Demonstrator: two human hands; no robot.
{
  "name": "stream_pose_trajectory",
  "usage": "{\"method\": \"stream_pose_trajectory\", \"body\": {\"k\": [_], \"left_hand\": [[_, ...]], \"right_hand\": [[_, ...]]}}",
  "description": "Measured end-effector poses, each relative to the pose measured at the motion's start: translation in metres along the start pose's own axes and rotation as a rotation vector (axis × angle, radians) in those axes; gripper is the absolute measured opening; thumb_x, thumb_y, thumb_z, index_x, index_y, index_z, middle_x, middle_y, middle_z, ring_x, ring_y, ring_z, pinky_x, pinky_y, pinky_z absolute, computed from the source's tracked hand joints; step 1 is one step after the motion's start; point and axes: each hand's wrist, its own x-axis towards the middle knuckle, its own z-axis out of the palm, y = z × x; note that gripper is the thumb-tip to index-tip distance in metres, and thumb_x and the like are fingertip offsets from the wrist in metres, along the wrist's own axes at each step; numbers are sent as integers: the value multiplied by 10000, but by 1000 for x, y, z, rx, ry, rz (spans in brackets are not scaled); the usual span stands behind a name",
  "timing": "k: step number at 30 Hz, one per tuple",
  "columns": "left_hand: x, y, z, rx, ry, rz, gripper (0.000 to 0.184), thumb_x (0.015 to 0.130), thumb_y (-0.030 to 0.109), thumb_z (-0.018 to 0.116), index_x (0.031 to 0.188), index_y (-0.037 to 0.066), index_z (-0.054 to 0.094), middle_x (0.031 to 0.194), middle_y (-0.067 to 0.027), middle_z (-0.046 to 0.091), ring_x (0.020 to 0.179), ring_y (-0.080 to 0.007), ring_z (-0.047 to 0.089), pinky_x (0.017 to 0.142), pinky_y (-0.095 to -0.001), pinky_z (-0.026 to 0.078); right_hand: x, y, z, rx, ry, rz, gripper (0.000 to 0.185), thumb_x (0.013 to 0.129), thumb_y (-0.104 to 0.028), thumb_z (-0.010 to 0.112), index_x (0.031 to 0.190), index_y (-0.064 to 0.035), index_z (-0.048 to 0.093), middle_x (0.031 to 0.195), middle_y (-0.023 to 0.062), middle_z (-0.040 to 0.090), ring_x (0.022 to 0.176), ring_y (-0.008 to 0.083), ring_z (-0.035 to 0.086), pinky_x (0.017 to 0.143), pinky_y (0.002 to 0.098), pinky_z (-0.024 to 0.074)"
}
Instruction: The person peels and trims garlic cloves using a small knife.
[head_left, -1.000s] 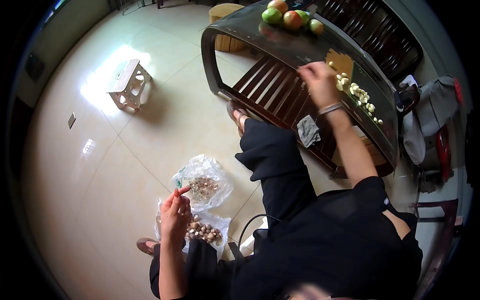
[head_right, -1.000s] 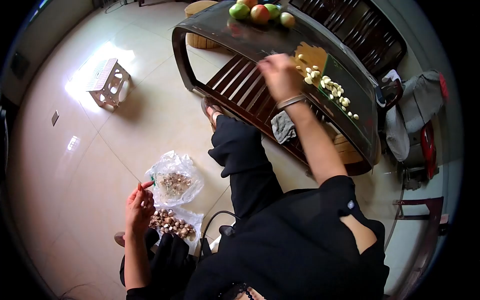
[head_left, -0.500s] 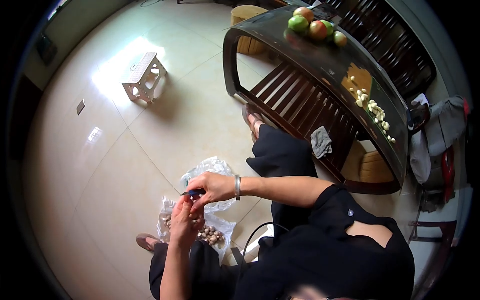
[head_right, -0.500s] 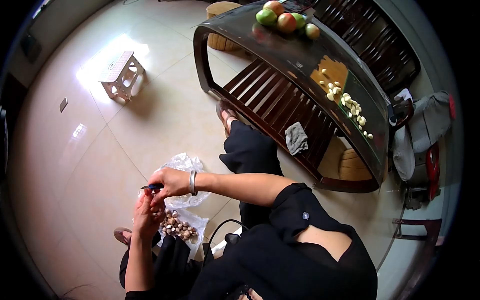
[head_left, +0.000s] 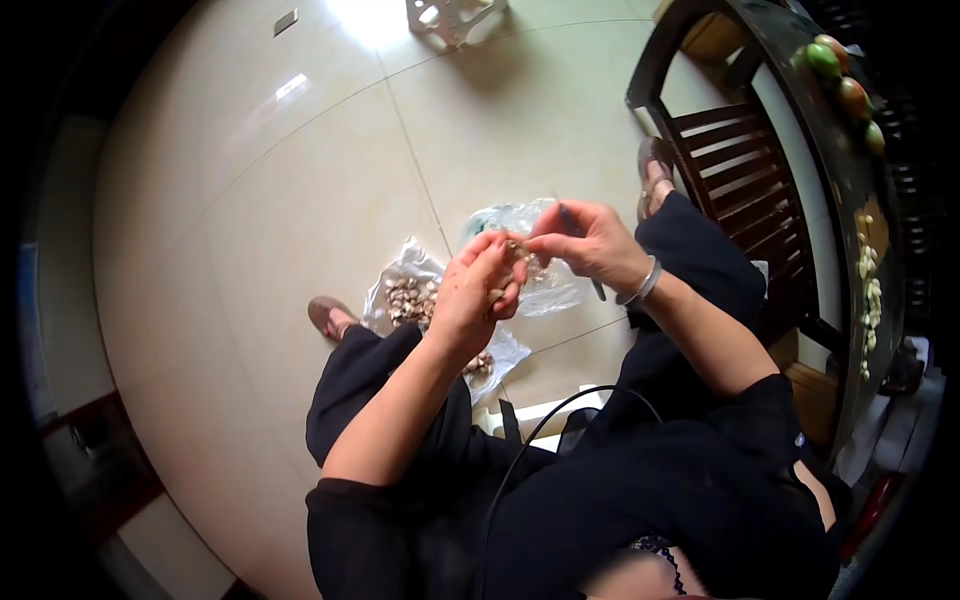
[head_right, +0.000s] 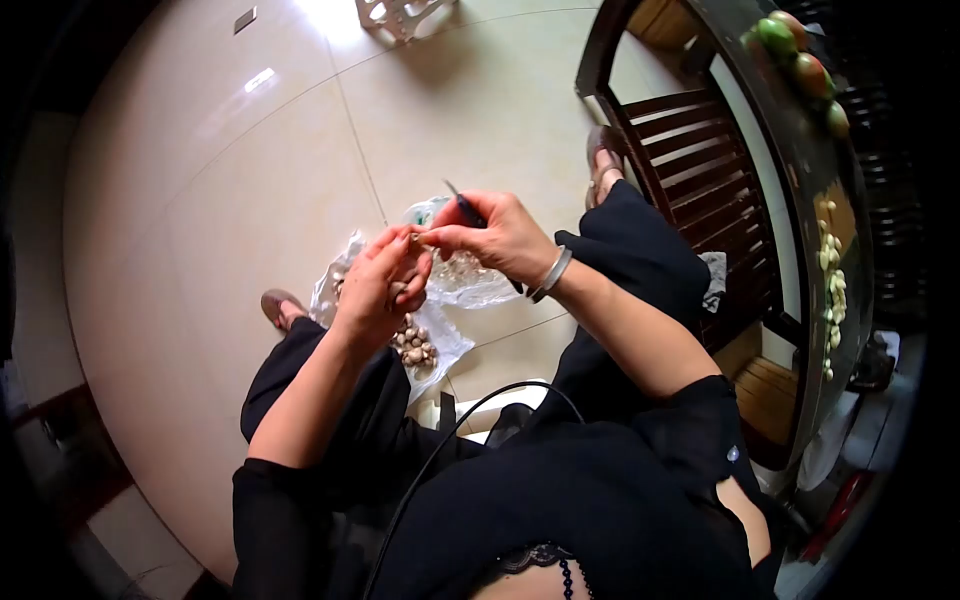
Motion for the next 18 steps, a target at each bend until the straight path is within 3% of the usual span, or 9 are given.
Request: {"method": "stream_pose_trajectory", "body": {"k": [1,5,6,9,10,11,13,18], "left_hand": [[0,2,0,-63,-19,-38,217,893,300,449,917,88,489,663,-38,487,427,-80,363,374,-188,250],[0,1,-4,-72,-49,-27,365,841,396,501,638,95,461,652,-43,497,416,-97,363,374,-209,246],[0,1,-1,-32,30,-10,422,849,395,510,564,97,419,599,-37,482,390,-96,339,363,-209,235],[0,2,-4,49,77,6,430,859,380,513,552,97,410,548,-31,458,362,-93,317,351,-210,224],[-2,1,-3,13,75,63,329,871,328,515,656,82,477,530,-18,448,345,-76,300,344,-198,216],[-4,2,-1,13,76,63,329,871,328,515,656,82,477,530,-18,448,345,-76,300,344,-198,216],[-7,6,4,63,90,125,210,880,272,513,856,64,521,545,-9,458,363,-49,313,346,-183,217],[-8,3,3,130,74,172,188,872,227,534,986,81,508,567,21,478,395,-14,317,357,-172,207]], "right_hand": [[-3,-9,0,32,-3,117,135,807,-159,621,827,-29,590,673,4,570,521,17,460,436,146,324],[-3,-2,0,194,-40,132,157,832,-154,588,919,-23,598,661,-14,555,466,-1,372,397,146,258],[-3,-2,1,214,-38,136,175,839,-152,578,953,-21,599,662,-17,554,453,-4,344,390,149,241],[-3,-1,-1,263,-89,179,200,854,-148,556,1000,-16,595,699,-14,568,445,-2,310,383,158,224],[-2,-2,2,290,-72,173,188,862,-151,544,983,-12,585,726,4,586,433,3,307,377,159,225],[-2,1,1,290,-74,174,188,862,-151,544,983,-12,585,726,4,586,433,3,307,377,159,225],[-1,7,-1,355,-48,170,174,862,-151,543,966,-14,570,743,26,600,421,9,319,368,161,228],[-2,6,3,353,-1,171,155,857,-188,554,928,-51,571,715,1,586,440,-1,340,379,147,224]]}}
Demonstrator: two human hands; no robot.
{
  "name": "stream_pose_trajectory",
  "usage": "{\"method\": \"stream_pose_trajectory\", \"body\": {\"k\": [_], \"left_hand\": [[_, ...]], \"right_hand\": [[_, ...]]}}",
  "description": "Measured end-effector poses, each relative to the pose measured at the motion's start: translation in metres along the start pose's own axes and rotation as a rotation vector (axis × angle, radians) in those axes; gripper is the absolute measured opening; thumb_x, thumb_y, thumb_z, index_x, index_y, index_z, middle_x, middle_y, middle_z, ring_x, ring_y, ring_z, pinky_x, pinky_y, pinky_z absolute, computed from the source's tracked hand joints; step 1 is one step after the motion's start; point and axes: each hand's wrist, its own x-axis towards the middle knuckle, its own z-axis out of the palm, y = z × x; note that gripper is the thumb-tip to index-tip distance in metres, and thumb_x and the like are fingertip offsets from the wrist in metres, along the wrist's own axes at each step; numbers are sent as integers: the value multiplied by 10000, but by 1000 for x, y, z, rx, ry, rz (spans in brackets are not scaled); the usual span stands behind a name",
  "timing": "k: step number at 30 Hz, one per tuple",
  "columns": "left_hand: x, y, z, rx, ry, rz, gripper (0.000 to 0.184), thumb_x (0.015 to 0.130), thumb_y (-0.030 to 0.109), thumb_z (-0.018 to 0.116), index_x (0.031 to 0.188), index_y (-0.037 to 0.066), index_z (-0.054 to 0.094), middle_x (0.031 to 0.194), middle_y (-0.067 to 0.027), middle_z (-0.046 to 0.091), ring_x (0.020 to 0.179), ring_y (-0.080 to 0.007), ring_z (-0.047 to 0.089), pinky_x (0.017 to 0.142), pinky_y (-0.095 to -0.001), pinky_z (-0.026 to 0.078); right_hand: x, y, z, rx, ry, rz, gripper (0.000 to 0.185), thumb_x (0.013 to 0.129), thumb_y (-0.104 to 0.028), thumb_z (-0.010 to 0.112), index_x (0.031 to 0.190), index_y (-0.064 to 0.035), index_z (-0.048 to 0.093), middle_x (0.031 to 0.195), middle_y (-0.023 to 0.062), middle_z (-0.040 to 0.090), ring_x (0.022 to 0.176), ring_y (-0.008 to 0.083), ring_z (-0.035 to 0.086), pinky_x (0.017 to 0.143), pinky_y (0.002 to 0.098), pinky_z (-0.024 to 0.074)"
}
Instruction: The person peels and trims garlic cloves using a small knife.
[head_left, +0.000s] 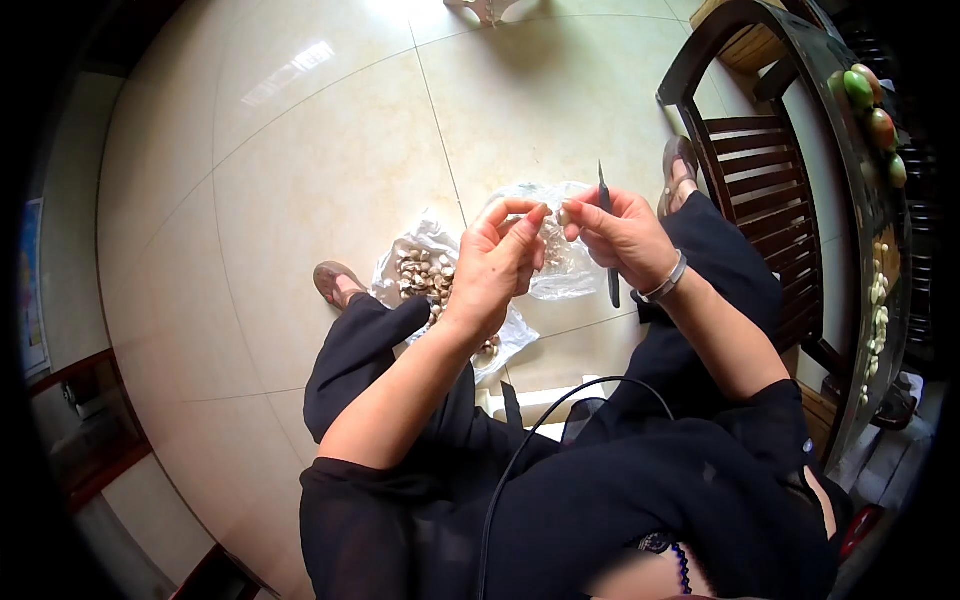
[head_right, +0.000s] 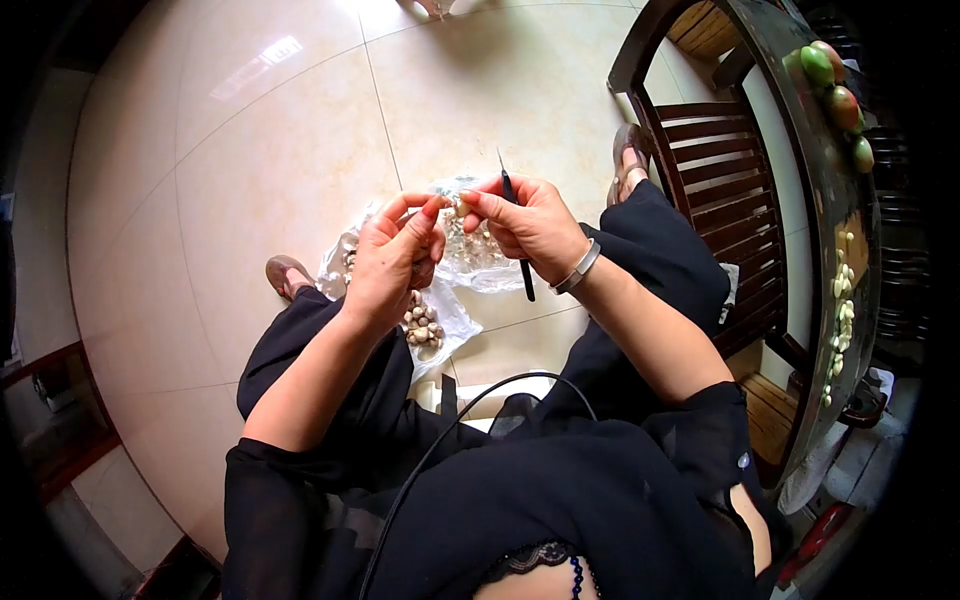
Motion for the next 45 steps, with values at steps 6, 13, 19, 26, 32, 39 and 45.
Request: {"method": "stream_pose_trajectory", "body": {"k": [6,13,19,26,32,39,45], "left_hand": [[-2,0,6,104,-31,71,255,844,166,570,1073,59,539,605,21,508,447,-4,349,385,-156,237],[2,-13,6,363,93,378,240,799,96,621,1026,28,580,619,17,537,468,-2,378,405,-149,263],[2,-8,6,276,105,367,181,838,88,569,992,-3,591,677,-6,578,472,7,373,404,-141,264],[-4,6,8,286,27,298,179,864,69,516,996,-33,582,822,-59,624,730,-81,556,659,-202,443],[-7,15,6,252,-56,207,205,848,50,528,1036,-29,555,827,-63,632,793,-99,579,698,-204,447],[-4,5,6,462,4,396,156,809,15,577,946,-11,508,824,-85,631,804,-106,586,687,-207,451],[-3,10,-1,159,-73,149,98,824,64,574,895,4,541,766,-82,631,484,-39,461,435,-159,347]], "right_hand": [[2,2,2,116,-25,56,134,871,-177,531,915,-53,560,678,9,565,410,11,305,357,153,227],[1,12,6,224,-65,126,109,882,-221,512,882,-116,539,625,-78,429,425,0,276,366,150,231],[-2,11,12,202,-13,58,136,861,-198,551,881,-64,546,550,-68,379,406,25,270,360,176,210],[-1,8,6,-372,62,-385,157,852,-134,560,948,-10,561,754,-10,545,603,19,469,528,155,372],[-7,-4,15,-413,36,-460,202,837,-130,582,972,10,531,849,30,561,734,44,537,633,159,439],[-5,0,11,-361,-18,-315,164,819,-119,603,904,16,564,786,28,567,697,55,547,626,182,457],[-5,0,12,-337,6,-401,133,818,-109,595,847,20,578,769,32,568,715,79,528,652,210,440]]}}
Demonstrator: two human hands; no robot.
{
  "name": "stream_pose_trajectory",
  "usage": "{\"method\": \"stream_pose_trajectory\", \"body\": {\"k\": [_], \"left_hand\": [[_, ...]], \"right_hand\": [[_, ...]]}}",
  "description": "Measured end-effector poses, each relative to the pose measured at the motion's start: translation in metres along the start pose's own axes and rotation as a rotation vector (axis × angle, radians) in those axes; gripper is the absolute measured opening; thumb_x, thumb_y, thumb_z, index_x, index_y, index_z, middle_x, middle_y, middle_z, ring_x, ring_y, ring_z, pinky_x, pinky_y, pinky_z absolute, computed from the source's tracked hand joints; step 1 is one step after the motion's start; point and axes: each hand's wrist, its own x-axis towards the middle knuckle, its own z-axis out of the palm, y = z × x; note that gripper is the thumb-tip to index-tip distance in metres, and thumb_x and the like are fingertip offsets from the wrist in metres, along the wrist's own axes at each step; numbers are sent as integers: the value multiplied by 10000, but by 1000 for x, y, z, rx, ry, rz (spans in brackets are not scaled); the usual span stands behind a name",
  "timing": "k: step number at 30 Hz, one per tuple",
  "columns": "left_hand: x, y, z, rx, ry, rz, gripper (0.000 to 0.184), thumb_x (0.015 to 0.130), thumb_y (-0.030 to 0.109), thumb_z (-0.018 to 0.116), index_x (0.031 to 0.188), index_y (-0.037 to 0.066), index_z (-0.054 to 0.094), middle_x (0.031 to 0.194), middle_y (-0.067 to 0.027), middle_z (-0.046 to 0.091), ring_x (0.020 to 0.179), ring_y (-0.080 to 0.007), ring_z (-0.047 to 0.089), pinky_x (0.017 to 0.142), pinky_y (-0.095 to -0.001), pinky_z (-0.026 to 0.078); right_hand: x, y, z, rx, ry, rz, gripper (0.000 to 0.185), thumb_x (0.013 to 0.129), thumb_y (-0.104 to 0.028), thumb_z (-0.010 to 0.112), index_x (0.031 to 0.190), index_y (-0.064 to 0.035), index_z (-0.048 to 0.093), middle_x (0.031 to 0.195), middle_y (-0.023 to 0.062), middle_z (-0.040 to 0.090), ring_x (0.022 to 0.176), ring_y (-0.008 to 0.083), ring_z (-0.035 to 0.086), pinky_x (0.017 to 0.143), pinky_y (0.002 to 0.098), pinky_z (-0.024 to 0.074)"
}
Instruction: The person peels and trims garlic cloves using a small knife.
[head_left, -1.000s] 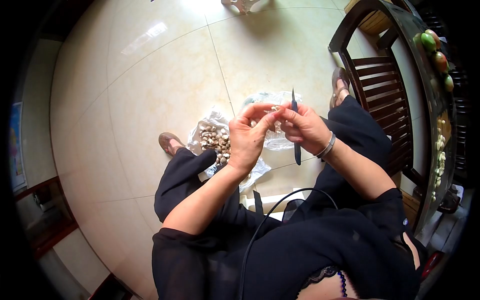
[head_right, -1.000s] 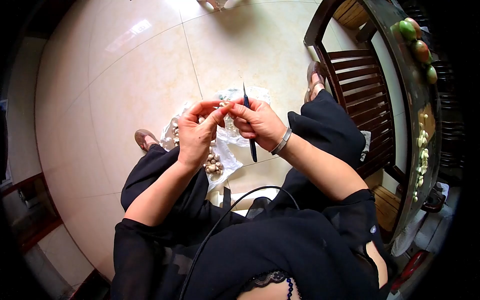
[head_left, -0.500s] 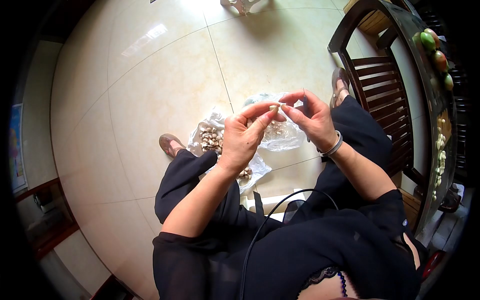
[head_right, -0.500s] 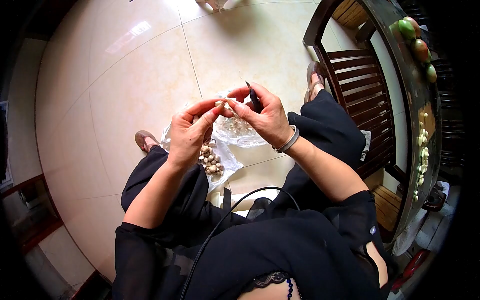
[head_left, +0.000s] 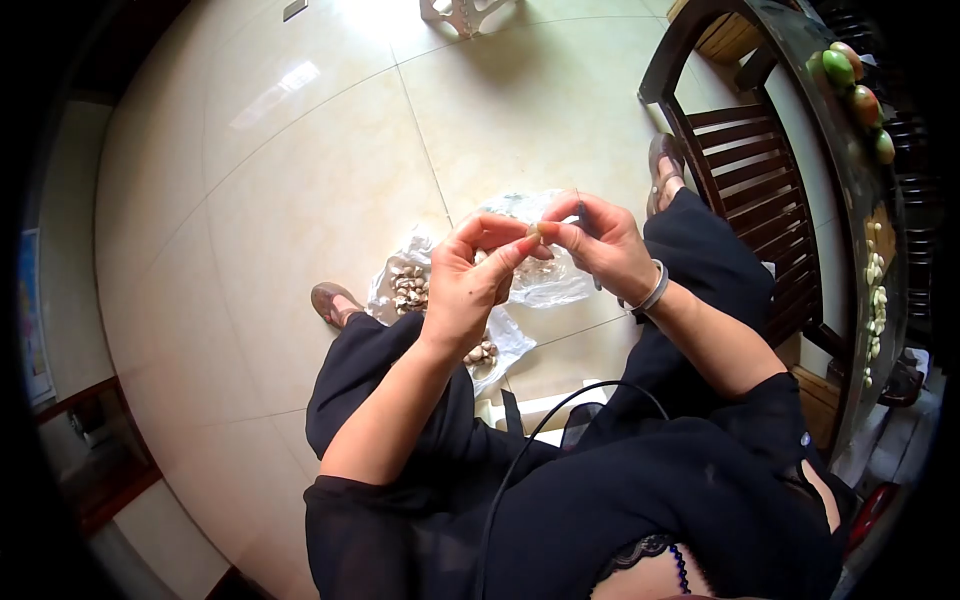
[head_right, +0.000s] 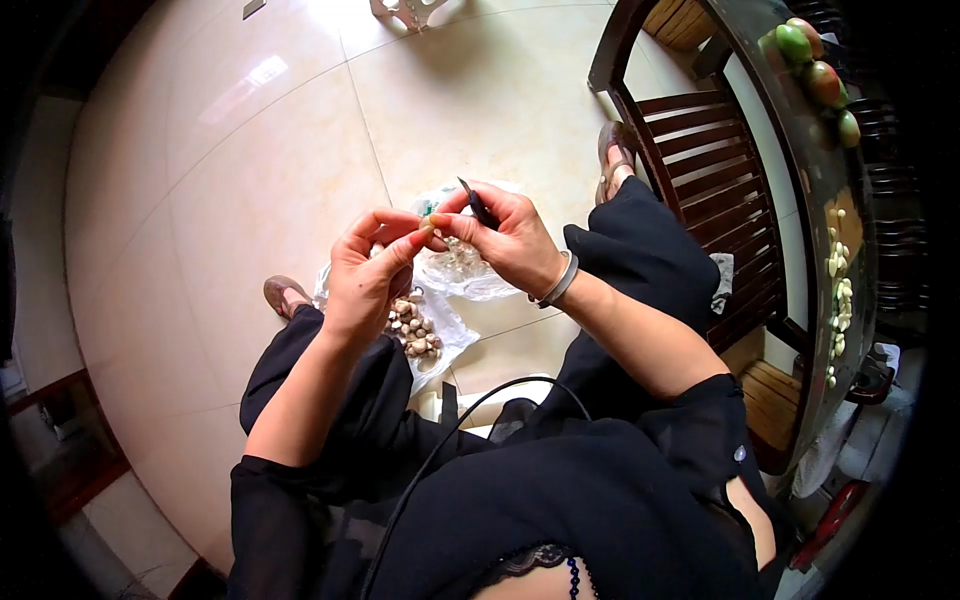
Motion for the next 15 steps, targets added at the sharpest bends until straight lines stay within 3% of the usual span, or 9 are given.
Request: {"method": "stream_pose_trajectory", "body": {"k": [2,4,7,12,15], "left_hand": [[1,-4,0,-141,27,-28,113,833,102,572,903,14,558,744,-76,635,411,-10,334,375,-153,232],[1,-4,-1,-164,22,-43,125,833,116,576,908,17,564,750,-80,635,409,-14,341,376,-155,249],[1,-4,0,-177,41,-57,122,830,116,581,903,19,565,752,-79,636,412,-14,348,376,-154,252],[1,-3,3,-61,58,16,172,826,108,584,974,22,584,753,-62,635,429,-12,360,373,-154,252],[1,-8,0,-160,43,-45,200,825,106,584,1005,18,581,758,-53,628,431,-13,360,373,-158,256]], "right_hand": [[0,5,0,-48,15,-41,135,818,-107,591,841,25,576,759,41,568,707,90,526,647,219,434],[2,12,-1,-246,33,-249,138,812,-102,588,826,35,571,726,62,553,680,120,516,622,242,417],[3,11,0,-324,54,-318,151,800,-110,598,814,38,570,692,72,524,646,142,508,588,255,403],[2,13,-2,-268,43,-194,137,790,-100,604,800,33,573,670,38,501,600,87,469,537,226,383],[2,13,1,-155,49,-176,124,781,-90,608,791,29,575,660,16,486,571,55,436,504,205,363]]}}
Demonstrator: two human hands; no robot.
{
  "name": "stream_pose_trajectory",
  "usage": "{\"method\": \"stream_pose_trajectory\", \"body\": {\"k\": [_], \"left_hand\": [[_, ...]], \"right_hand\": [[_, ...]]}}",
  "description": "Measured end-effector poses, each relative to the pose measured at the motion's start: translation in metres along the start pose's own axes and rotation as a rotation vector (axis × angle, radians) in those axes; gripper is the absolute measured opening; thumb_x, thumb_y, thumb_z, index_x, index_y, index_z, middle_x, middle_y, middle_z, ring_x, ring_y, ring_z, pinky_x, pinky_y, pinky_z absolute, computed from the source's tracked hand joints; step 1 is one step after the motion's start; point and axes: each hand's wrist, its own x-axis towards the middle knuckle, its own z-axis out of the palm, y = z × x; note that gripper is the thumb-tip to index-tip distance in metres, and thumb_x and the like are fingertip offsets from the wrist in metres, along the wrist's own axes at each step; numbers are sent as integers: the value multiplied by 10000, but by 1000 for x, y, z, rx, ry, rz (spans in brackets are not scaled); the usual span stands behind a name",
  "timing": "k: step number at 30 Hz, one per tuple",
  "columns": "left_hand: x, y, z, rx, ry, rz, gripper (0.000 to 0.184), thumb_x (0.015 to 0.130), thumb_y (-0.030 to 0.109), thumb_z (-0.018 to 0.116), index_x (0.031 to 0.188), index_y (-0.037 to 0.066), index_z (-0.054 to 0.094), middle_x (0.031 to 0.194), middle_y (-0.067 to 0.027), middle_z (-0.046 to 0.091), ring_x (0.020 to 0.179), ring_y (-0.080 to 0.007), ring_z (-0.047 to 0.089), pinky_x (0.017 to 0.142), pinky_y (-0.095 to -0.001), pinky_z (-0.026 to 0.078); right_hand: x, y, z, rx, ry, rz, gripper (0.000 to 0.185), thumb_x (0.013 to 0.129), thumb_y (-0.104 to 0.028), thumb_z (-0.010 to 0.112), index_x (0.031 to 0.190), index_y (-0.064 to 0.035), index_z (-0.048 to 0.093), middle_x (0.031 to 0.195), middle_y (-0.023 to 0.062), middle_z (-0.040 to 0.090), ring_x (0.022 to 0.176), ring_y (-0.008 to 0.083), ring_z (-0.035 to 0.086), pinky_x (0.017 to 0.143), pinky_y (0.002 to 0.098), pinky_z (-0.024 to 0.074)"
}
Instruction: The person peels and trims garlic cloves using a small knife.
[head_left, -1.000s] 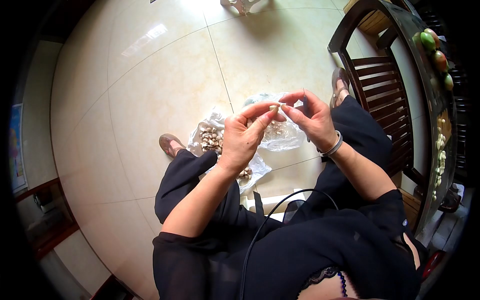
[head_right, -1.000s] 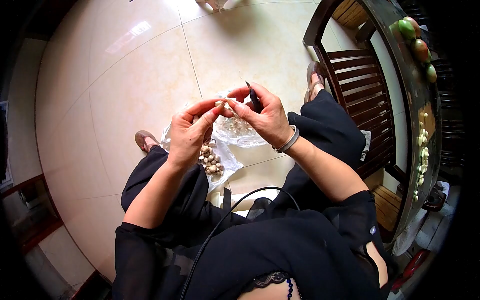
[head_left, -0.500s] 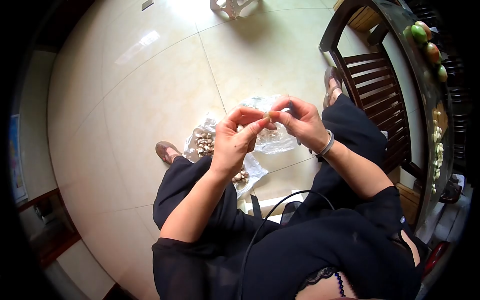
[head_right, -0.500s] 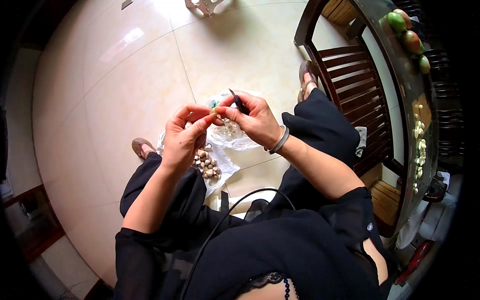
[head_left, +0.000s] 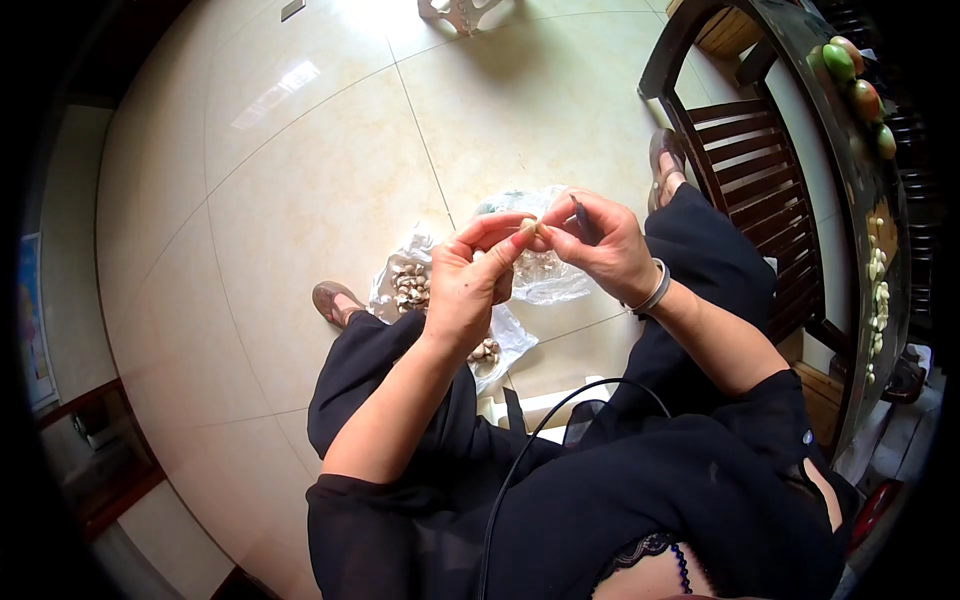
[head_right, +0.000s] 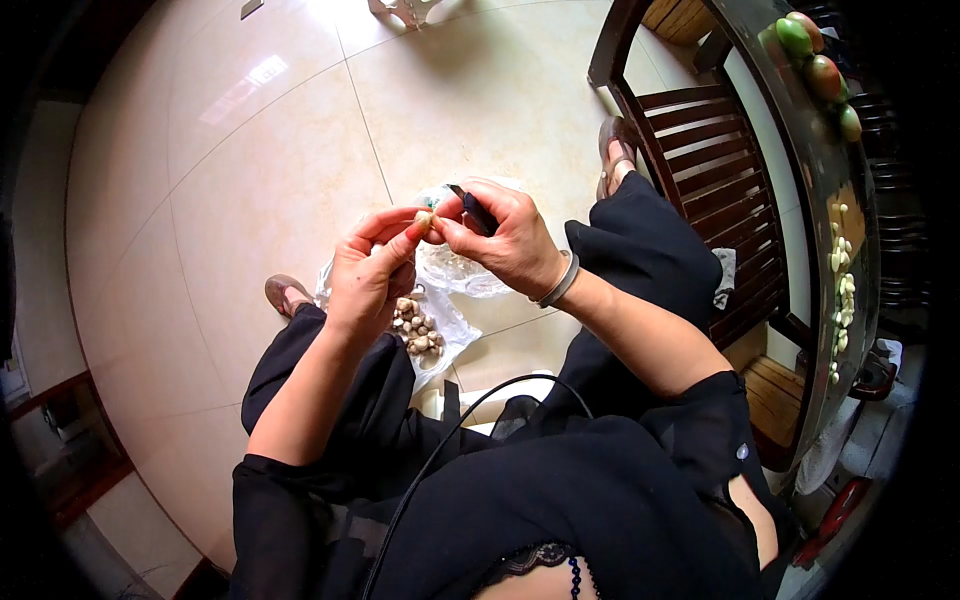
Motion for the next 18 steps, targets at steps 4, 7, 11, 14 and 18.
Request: {"method": "stream_pose_trajectory", "body": {"k": [4,7,11,14,18], "left_hand": [[0,-2,2,-93,9,-38,191,826,103,583,992,10,581,765,-50,619,428,-17,356,372,-162,257],[1,-4,0,-125,18,-67,197,825,105,586,997,8,576,779,-49,612,424,-26,352,373,-168,260],[2,-4,-3,-167,30,-125,211,847,116,551,1042,34,550,843,-60,583,418,-47,352,385,-171,277],[2,-4,-5,-195,50,-128,214,847,120,550,1047,42,552,828,-44,573,418,-51,346,385,-175,278],[2,-2,-3,-242,96,-116,191,835,118,576,1001,23,576,754,-5,578,426,-45,343,389,-185,269]], "right_hand": [[-1,-3,1,-17,-1,23,104,773,-76,611,779,22,576,659,-3,481,572,39,431,500,184,361],[-2,-10,-5,-209,-109,73,46,819,-16,557,834,9,521,734,-10,478,660,30,452,574,164,369],[-5,-8,-1,6,-62,193,50,818,-21,563,822,6,522,722,-14,472,642,24,437,565,163,364],[-5,-8,1,14,-64,202,50,821,-22,558,813,10,521,729,-12,477,642,24,436,560,164,365],[-7,-6,-2,-163,-114,143,102,834,-74,567,813,15,522,741,-4,492,647,29,448,558,170,372]]}}
